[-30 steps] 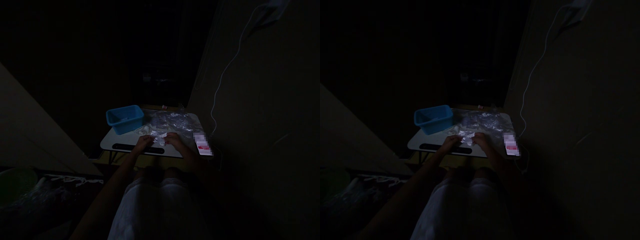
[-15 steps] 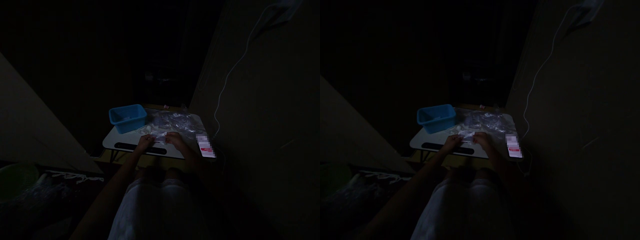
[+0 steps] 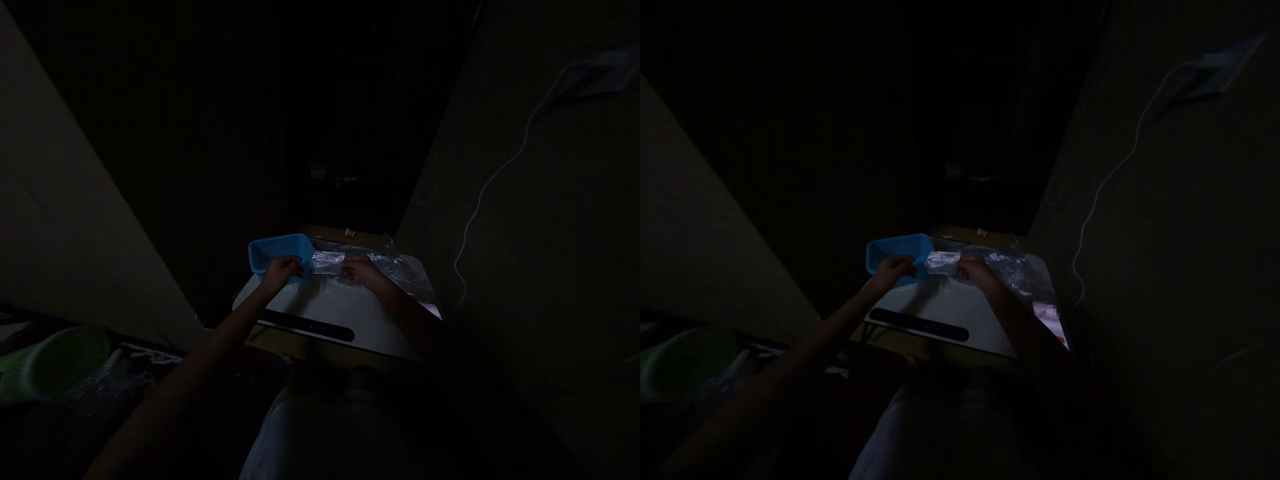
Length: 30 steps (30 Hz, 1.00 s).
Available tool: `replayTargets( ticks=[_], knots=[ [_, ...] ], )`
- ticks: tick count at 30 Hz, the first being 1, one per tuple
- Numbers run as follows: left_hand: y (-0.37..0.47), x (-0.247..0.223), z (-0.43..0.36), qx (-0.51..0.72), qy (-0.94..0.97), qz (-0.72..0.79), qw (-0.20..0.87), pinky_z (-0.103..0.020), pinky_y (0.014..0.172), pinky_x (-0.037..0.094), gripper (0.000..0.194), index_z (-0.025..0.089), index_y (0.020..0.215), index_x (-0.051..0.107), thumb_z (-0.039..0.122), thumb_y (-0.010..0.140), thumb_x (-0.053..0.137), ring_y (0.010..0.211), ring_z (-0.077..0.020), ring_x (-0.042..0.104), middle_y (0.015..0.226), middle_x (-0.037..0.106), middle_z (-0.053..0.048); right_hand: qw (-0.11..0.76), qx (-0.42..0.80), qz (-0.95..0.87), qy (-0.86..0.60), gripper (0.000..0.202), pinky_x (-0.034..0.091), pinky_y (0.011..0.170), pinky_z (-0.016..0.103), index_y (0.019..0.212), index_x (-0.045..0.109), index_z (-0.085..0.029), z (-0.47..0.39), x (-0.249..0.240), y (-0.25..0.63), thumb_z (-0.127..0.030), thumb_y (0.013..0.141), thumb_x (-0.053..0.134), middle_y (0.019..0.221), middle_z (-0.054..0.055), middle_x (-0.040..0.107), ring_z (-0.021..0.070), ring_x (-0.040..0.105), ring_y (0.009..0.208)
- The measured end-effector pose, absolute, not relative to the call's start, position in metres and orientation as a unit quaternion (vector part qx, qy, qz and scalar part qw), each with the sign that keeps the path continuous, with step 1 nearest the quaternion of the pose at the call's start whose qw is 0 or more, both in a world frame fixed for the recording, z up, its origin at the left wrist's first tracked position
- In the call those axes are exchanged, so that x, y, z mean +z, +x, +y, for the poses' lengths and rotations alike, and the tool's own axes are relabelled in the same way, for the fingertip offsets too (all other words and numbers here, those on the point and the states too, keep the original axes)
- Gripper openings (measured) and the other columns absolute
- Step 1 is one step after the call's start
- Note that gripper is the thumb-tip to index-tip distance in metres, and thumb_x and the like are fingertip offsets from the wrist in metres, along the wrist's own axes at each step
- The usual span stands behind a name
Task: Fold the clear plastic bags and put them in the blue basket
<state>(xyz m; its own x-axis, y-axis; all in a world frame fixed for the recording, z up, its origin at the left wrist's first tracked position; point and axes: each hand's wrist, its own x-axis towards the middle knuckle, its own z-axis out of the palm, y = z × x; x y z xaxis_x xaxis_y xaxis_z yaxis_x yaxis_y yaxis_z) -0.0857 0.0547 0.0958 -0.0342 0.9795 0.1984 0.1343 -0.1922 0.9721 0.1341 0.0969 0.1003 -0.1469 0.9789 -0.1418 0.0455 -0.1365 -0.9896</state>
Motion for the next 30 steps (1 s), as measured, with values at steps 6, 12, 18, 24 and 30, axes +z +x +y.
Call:
replayTargets(
  ticks=[6,12,18,24,30],
  knots=[
    [-0.16,0.13,0.079,0.488,0.604,0.589,0.225,-0.03,0.063,0.048,0.028,0.012,0.08,0.062,0.035,0.067,0.052,0.066,-0.0187,0.062,0.073,0.067,-0.008,0.392,0.569,-0.52,-0.502,0.01,0.041,0.043,0.017,0.059,0.053,-0.015,0.134,0.127,0.084,-0.012,0.064,0.062,0.043,-0.003,0.052,0.0068,0.049,0.041],
    [-0.201,0.116,0.09,0.451,0.614,0.631,0.146,-0.028,0.067,0.048,0.028,0.014,0.086,0.065,0.031,0.071,0.049,0.081,-0.021,0.061,0.086,0.067,-0.009,0.342,0.58,-0.534,-0.512,0.015,0.041,0.041,0.017,0.057,0.05,-0.015,0.166,0.123,0.026,-0.009,0.063,0.062,0.041,-0.004,0.051,0.0059,0.047,0.038],
    [-0.212,0.105,0.094,0.387,0.637,0.65,0.146,-0.026,0.068,0.047,0.029,0.015,0.088,0.065,0.032,0.073,0.047,0.082,-0.0206,0.061,0.082,0.067,-0.006,0.251,0.58,-0.554,-0.542,0.018,0.04,0.039,0.018,0.051,0.049,-0.017,0.187,0.101,-0.009,-0.006,0.061,0.06,0.034,-0.004,0.047,0.0078,0.046,0.036],
    [-0.217,0.101,0.108,0.337,0.697,0.618,0.136,-0.027,0.074,0.046,0.029,0.016,0.091,0.065,0.028,0.075,0.044,0.085,-0.0202,0.06,0.091,0.066,-0.007,0.187,0.57,-0.574,-0.557,0.017,0.045,0.045,0.023,0.049,0.05,-0.017,0.2,0.078,-0.024,-0.007,0.059,0.059,0.037,-0.003,0.05,0.0107,0.05,0.04],
    [-0.213,0.093,0.126,0.303,0.737,0.588,0.135,-0.029,0.08,0.043,0.02,0.017,0.081,0.066,0.023,0.07,0.049,0.084,-0.0197,0.059,0.088,0.066,-0.005,0.169,0.555,-0.617,-0.532,0.018,0.042,0.041,0.022,0.045,0.051,-0.017,0.21,0.057,-0.036,-0.007,0.055,0.062,0.034,-0.002,0.049,0.0112,0.049,0.036]
  ],
)
